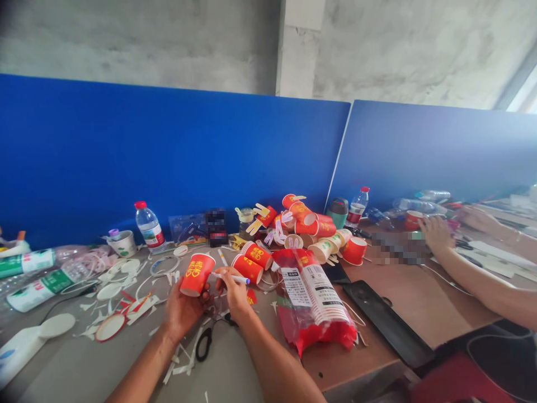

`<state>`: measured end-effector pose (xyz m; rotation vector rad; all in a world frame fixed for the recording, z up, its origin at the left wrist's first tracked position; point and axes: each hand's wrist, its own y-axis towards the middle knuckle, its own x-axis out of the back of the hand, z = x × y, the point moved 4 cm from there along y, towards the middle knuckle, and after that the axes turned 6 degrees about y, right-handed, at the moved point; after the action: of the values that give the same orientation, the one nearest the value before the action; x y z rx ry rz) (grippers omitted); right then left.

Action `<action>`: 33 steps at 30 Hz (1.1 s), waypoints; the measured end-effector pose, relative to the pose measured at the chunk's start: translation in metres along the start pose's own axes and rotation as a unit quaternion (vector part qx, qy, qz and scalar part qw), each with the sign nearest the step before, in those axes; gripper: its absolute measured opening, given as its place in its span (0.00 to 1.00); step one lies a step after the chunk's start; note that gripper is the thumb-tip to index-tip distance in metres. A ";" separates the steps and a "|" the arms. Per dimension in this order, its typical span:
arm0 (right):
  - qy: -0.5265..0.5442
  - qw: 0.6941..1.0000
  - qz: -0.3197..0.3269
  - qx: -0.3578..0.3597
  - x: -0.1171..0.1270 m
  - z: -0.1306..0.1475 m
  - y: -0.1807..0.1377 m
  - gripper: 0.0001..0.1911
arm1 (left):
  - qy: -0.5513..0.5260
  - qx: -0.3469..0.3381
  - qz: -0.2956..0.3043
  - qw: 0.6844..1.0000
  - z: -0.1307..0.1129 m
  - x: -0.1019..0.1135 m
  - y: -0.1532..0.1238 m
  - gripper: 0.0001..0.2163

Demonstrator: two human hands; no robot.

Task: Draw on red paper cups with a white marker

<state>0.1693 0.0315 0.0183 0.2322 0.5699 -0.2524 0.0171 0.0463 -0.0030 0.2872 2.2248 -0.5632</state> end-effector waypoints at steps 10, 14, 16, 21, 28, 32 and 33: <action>0.012 0.999 0.048 -0.011 -0.001 -0.002 0.000 0.30 | 0.002 0.005 0.000 1.000 -0.004 -0.003 -0.002 0.19; -0.011 0.999 0.034 -0.012 0.001 -0.003 0.001 0.29 | 0.010 0.009 -0.007 1.000 -0.006 -0.004 -0.005 0.20; -0.018 0.999 0.025 -0.010 0.002 -0.003 0.001 0.27 | 0.012 0.007 -0.003 1.000 -0.005 -0.003 -0.004 0.20; -0.016 1.000 0.007 -0.005 0.004 -0.001 0.002 0.24 | 0.023 0.004 0.009 1.000 -0.001 0.000 0.000 0.19; -0.014 1.000 -0.019 -0.011 0.005 0.001 0.002 0.24 | 0.043 0.003 0.017 0.999 0.001 -0.003 -0.002 0.18; 0.003 0.999 -0.031 -0.012 0.007 -0.002 0.005 0.24 | 0.050 -0.001 0.025 0.998 0.001 -0.003 -0.003 0.20; 0.017 0.999 -0.037 -0.011 0.008 -0.003 0.006 0.24 | 0.050 -0.003 0.030 0.998 0.001 -0.003 -0.003 0.20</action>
<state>0.1760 0.0366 0.0121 0.1946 0.6152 -0.3141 0.0183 0.0428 -0.0002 0.3866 2.3053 -0.5200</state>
